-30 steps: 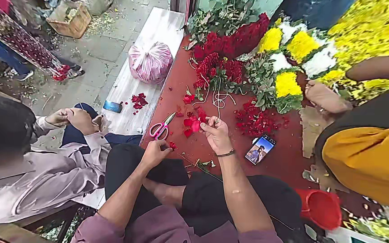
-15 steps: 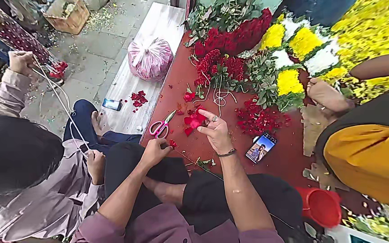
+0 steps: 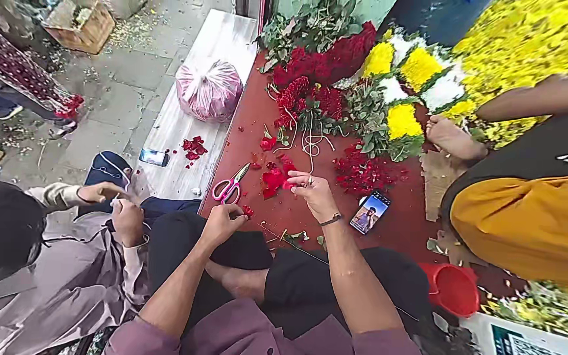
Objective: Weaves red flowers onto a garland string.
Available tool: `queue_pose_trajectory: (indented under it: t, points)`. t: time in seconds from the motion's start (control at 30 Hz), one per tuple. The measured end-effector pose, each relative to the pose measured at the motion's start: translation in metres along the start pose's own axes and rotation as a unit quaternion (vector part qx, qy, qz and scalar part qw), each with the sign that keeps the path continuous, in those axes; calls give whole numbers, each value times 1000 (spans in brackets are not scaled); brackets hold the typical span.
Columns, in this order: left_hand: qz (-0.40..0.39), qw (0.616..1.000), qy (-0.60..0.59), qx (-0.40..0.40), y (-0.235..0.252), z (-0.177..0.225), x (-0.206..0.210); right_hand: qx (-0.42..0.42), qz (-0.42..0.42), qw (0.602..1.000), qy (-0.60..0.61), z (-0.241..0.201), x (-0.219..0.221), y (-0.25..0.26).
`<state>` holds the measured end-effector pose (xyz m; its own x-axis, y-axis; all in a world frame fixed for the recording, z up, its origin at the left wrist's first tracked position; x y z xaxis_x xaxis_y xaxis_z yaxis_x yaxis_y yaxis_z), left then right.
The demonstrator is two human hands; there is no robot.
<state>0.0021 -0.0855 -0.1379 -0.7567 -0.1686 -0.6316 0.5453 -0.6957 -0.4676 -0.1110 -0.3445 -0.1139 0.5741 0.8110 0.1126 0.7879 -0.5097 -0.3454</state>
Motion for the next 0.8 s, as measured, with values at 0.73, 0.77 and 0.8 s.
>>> queue_pose_trajectory:
  t: [0.73, 0.77, 0.8]
  points:
    - [-7, 999, 30, -13, 1, -1, 4, 77, 65, 986, 136, -7, -26, -25]
    - [-5, 999, 31, -12, 0, -1, 4, 75, 69, 987, 125, -7, -27, -27]
    - [-4, 999, 31, -10, 0, -2, 4, 74, 73, 989, 109, -9, -27, -29]
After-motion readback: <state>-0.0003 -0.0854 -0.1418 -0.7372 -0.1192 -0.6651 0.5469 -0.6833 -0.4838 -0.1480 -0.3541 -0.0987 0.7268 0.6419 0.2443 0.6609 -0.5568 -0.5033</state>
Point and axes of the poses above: each hand's wrist, its own y-axis towards the middle knuckle, its own x-axis out of the palm, z = x × y, the point moved 7 cm from there along y, towards the middle knuckle, and after that the axes turned 14 degrees about y, right-handed, at the moved point
